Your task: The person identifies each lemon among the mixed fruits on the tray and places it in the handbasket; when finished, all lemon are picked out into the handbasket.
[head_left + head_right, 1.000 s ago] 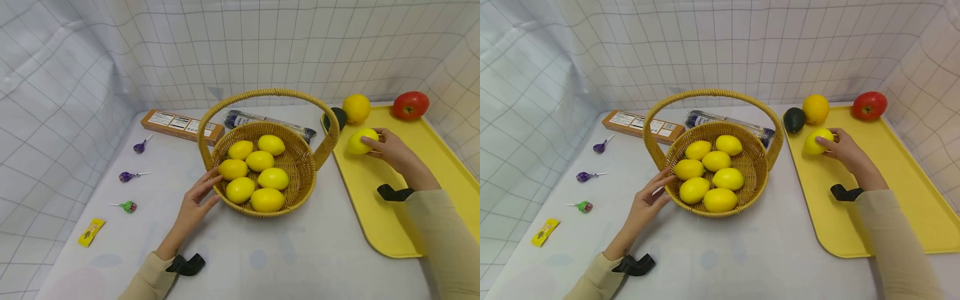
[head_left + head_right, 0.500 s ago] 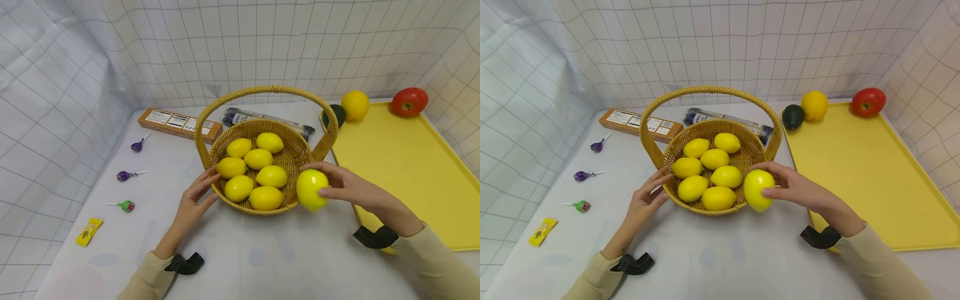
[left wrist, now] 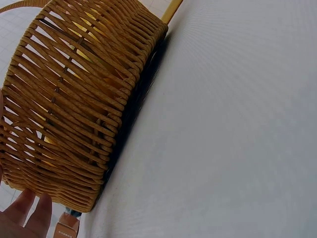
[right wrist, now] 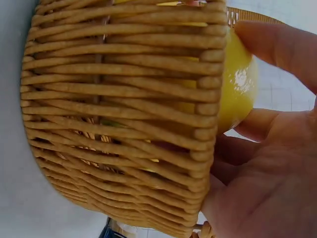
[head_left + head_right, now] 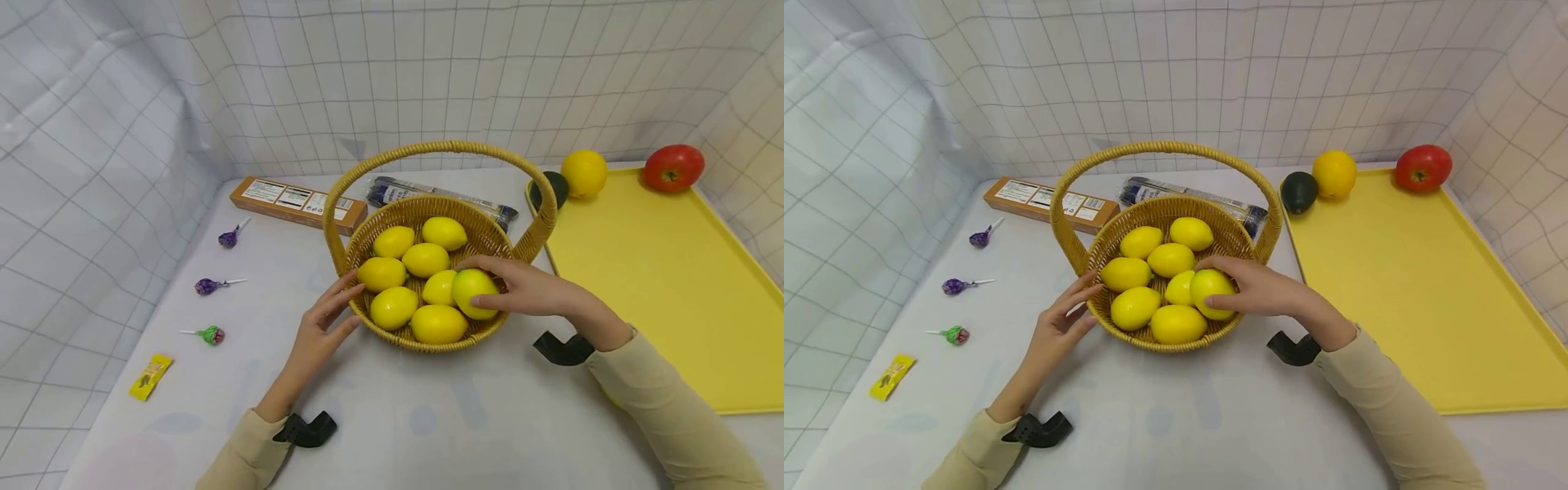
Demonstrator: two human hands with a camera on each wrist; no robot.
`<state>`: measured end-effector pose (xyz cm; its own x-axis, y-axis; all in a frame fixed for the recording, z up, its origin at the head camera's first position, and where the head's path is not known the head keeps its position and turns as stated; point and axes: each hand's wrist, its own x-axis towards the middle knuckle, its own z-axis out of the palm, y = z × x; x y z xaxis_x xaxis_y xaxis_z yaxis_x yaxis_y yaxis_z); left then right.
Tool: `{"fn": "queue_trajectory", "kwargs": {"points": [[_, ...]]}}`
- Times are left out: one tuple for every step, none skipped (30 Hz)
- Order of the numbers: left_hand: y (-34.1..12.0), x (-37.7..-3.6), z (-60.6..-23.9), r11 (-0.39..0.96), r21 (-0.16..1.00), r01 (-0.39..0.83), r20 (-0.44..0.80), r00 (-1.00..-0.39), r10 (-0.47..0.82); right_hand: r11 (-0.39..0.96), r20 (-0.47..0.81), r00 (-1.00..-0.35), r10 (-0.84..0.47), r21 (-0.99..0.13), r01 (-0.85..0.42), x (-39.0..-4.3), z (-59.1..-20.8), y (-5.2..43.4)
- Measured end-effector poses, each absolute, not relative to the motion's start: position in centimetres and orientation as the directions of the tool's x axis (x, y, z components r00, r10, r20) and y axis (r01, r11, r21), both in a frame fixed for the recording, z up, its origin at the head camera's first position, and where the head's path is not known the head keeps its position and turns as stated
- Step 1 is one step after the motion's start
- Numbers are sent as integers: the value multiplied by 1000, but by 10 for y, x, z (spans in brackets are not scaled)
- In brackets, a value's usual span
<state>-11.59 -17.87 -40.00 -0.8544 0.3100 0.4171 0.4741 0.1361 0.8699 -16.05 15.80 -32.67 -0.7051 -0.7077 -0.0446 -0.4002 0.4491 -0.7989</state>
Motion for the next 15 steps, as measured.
{"fn": "queue_trajectory", "kwargs": {"points": [[-177,-114,-396,140,868,476,419,-854,309,449,-36,-708,-706,-795,-408,-160,-327,159],[-176,-113,-393,143,866,480,422,-853,308,446,-23,-714,-699,-795,-411,-159,-326,160],[-174,-112,-389,144,864,482,425,-852,307,443,-10,-722,-692,-795,-414,-158,-327,161],[-173,-110,-386,146,863,484,426,-851,307,441,5,-731,-683,-795,-417,-157,-327,162],[-172,-109,-383,147,861,486,427,-850,308,442,22,-741,-671,-791,-423,-155,-327,163],[-171,-108,-381,150,861,487,427,-850,308,449,39,-754,-656,-782,-431,-153,-328,163],[-171,-108,-380,153,861,484,424,-851,309,461,64,-766,-639,-766,-448,-151,-329,163],[-171,-108,-379,157,862,483,421,-852,310,474,92,-776,-624,-745,-469,-148,-330,162],[-171,-108,-379,159,862,482,419,-853,311,490,119,-784,-609,-721,-491,-146,-331,161],[-171,-107,-379,160,862,481,419,-853,311,511,148,-791,-594,-690,-513,-143,-332,160],[-171,-107,-379,161,862,480,417,-854,311,534,183,-796,-577,-654,-537,-140,-333,158],[-171,-107,-379,162,862,480,417,-854,311,557,219,-801,-557,-617,-556,-137,-334,157],[-171,-107,-379,162,862,480,418,-855,308,577,253,-805,-537,-586,-569,-135,-336,156],[-171,-108,-379,161,863,479,417,-856,306,594,282,-806,-520,-559,-578,-134,-337,154],[-171,-108,-380,160,864,477,417,-857,304,609,306,-808,-504,-538,-583,-133,-338,153]]}}
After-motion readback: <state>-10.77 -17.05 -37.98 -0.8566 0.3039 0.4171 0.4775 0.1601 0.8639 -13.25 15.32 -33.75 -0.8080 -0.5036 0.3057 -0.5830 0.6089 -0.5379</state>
